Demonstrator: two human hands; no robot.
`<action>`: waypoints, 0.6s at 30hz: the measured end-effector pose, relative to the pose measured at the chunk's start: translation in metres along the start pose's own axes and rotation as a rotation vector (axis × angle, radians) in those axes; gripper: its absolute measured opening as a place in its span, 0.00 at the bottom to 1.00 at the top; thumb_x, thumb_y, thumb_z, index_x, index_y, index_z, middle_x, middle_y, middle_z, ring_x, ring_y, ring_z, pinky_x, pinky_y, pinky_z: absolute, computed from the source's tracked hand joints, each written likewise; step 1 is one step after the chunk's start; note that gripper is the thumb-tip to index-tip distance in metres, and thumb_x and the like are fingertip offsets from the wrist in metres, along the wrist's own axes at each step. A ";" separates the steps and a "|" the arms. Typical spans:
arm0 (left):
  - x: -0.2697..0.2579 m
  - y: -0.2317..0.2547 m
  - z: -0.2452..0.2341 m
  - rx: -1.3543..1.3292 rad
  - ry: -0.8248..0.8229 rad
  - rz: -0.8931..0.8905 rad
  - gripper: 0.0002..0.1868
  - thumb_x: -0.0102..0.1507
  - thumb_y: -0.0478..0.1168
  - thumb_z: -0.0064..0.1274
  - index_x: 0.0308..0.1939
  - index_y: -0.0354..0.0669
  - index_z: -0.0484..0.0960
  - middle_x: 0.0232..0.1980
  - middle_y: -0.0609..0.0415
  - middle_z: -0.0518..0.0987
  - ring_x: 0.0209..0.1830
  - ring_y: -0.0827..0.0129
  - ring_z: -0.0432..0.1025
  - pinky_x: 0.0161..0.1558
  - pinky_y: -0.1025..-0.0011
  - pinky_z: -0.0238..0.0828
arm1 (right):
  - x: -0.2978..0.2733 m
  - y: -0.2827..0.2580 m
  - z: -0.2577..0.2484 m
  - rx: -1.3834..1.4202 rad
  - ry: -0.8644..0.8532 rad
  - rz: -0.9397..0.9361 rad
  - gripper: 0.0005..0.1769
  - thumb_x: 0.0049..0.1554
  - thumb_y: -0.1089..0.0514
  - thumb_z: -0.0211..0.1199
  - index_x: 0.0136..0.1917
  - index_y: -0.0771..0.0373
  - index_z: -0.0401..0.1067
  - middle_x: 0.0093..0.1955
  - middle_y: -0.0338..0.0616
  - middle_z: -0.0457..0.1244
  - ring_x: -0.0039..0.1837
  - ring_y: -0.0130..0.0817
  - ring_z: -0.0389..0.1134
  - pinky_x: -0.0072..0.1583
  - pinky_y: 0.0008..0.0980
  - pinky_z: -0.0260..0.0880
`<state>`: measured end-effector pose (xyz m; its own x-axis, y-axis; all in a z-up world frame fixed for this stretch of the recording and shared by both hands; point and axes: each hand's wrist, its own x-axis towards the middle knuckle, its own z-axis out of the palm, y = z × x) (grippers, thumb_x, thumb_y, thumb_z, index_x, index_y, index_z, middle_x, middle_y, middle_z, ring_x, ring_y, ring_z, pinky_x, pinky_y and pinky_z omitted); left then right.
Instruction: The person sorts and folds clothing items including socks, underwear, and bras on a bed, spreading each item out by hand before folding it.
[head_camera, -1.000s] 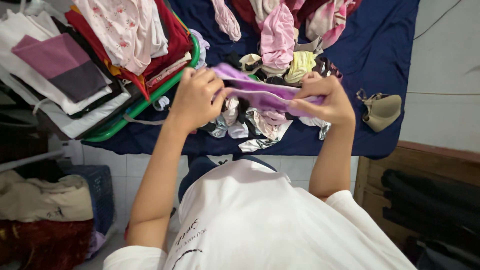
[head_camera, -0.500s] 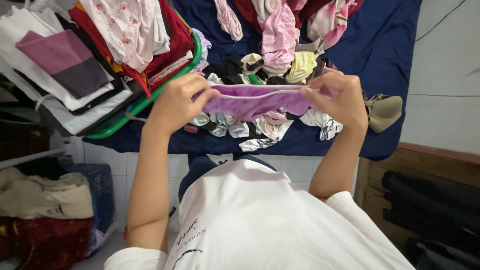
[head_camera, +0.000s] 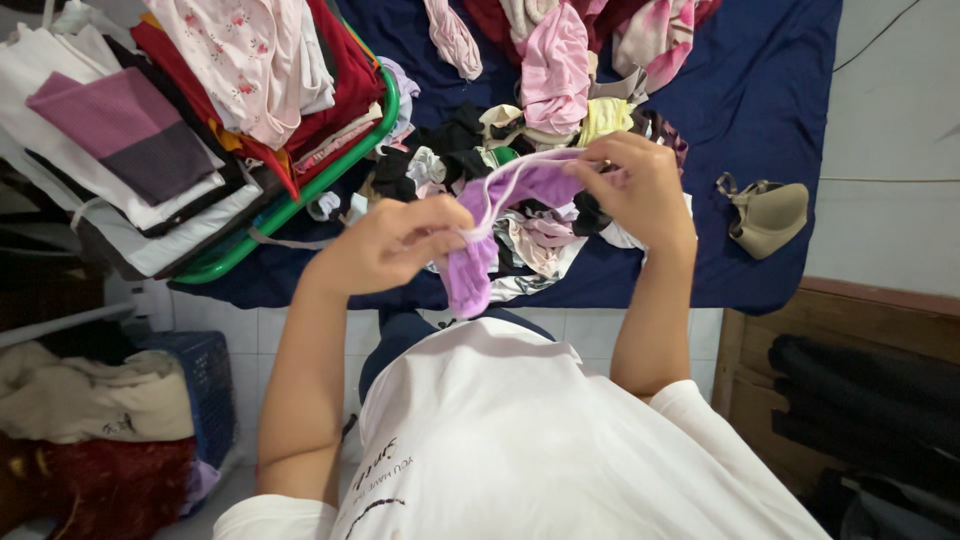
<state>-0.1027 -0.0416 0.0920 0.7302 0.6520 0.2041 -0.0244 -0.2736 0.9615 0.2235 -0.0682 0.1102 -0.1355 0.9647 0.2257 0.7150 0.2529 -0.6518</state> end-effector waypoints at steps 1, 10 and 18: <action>0.001 0.003 0.000 -0.012 -0.030 -0.008 0.07 0.70 0.36 0.56 0.50 0.37 0.80 0.32 0.59 0.80 0.27 0.83 0.70 0.30 0.80 0.64 | 0.001 -0.003 0.002 0.007 -0.013 0.017 0.09 0.58 0.61 0.75 0.48 0.68 0.79 0.48 0.45 0.71 0.46 0.31 0.73 0.45 0.29 0.72; -0.007 0.016 -0.009 -0.188 -0.021 0.187 0.10 0.58 0.38 0.70 0.36 0.39 0.85 0.31 0.59 0.77 0.27 0.79 0.66 0.30 0.76 0.57 | 0.004 -0.005 0.015 0.094 -0.095 0.008 0.09 0.58 0.62 0.73 0.47 0.70 0.77 0.46 0.45 0.69 0.46 0.33 0.71 0.48 0.29 0.72; -0.007 0.044 -0.034 0.296 0.117 0.196 0.08 0.56 0.35 0.62 0.31 0.38 0.76 0.47 0.46 0.78 0.43 0.56 0.72 0.44 0.63 0.68 | 0.002 0.015 0.003 0.134 -0.062 0.106 0.07 0.59 0.63 0.72 0.51 0.67 0.80 0.51 0.44 0.71 0.48 0.27 0.72 0.45 0.25 0.75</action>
<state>-0.1321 -0.0339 0.1397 0.6477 0.6390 0.4150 0.0554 -0.5828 0.8107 0.2316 -0.0625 0.0984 -0.1091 0.9881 0.1088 0.6305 0.1534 -0.7609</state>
